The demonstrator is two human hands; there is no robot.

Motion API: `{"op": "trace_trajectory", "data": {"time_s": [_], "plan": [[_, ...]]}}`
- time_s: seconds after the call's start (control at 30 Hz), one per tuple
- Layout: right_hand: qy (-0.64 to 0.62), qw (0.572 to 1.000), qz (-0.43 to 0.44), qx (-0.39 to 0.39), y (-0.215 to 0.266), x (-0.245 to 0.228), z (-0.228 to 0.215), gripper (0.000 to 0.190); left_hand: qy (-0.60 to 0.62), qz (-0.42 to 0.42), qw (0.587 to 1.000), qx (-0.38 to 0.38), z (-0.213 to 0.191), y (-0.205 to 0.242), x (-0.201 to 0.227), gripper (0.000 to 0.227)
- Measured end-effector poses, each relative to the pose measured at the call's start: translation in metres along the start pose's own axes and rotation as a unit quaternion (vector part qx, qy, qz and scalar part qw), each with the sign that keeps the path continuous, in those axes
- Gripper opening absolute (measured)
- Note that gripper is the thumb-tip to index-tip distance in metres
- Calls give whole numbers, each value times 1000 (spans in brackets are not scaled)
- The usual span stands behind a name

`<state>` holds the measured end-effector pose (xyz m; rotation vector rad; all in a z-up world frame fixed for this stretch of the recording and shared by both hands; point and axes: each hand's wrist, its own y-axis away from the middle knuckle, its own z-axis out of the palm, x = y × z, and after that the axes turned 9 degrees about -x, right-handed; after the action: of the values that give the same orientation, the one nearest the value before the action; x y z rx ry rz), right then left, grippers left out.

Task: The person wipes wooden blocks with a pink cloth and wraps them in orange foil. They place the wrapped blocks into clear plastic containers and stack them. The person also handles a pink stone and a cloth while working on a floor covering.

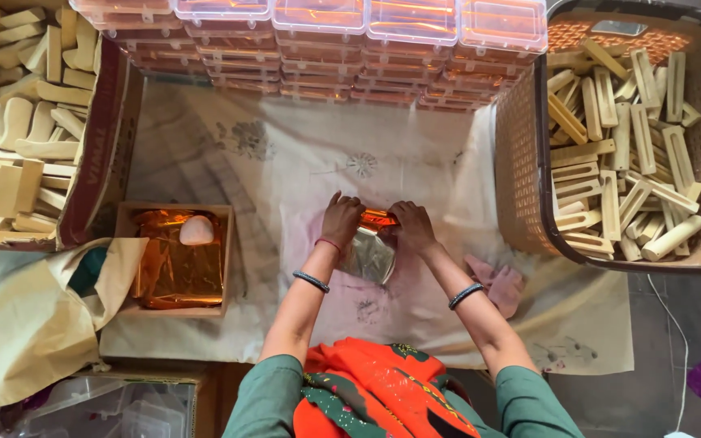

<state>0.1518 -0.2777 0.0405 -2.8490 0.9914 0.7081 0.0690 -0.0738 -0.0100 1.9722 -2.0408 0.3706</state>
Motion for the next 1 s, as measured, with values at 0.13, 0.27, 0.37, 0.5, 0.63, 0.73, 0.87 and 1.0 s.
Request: {"op": "trace_trajectory", "data": {"time_s": [0.13, 0.27, 0.37, 0.5, 0.63, 0.73, 0.87, 1.0], "plan": [[-18, 999, -38, 19, 3, -3, 1, 43, 12, -2, 1000, -12, -17, 6, 8, 18], [-6, 996, -75, 41, 6, 3, 15, 34, 9, -1, 1000, -6, -11, 12, 6, 15], [6, 996, -75, 54, 8, 7, 24, 32, 18, 3, 1000, -4, -38, 18, 19, 20], [36, 994, -73, 79, 9, 7, 34, 34, 43, -1, 999, -9, -27, 16, 17, 30], [50, 993, -72, 83, 16, 4, 33, 38, 71, -5, 997, 12, -23, 7, 13, 25], [70, 991, -74, 89, 17, 10, 44, 41, 79, -21, 997, 1, 16, -2, -6, 23], [71, 990, -78, 90, 18, 9, 42, 41, 22, -40, 998, -35, 24, -1, -7, 14], [45, 991, -102, 77, 17, 5, 29, 37, 26, -25, 999, -37, 1, 6, 4, 32]]}}
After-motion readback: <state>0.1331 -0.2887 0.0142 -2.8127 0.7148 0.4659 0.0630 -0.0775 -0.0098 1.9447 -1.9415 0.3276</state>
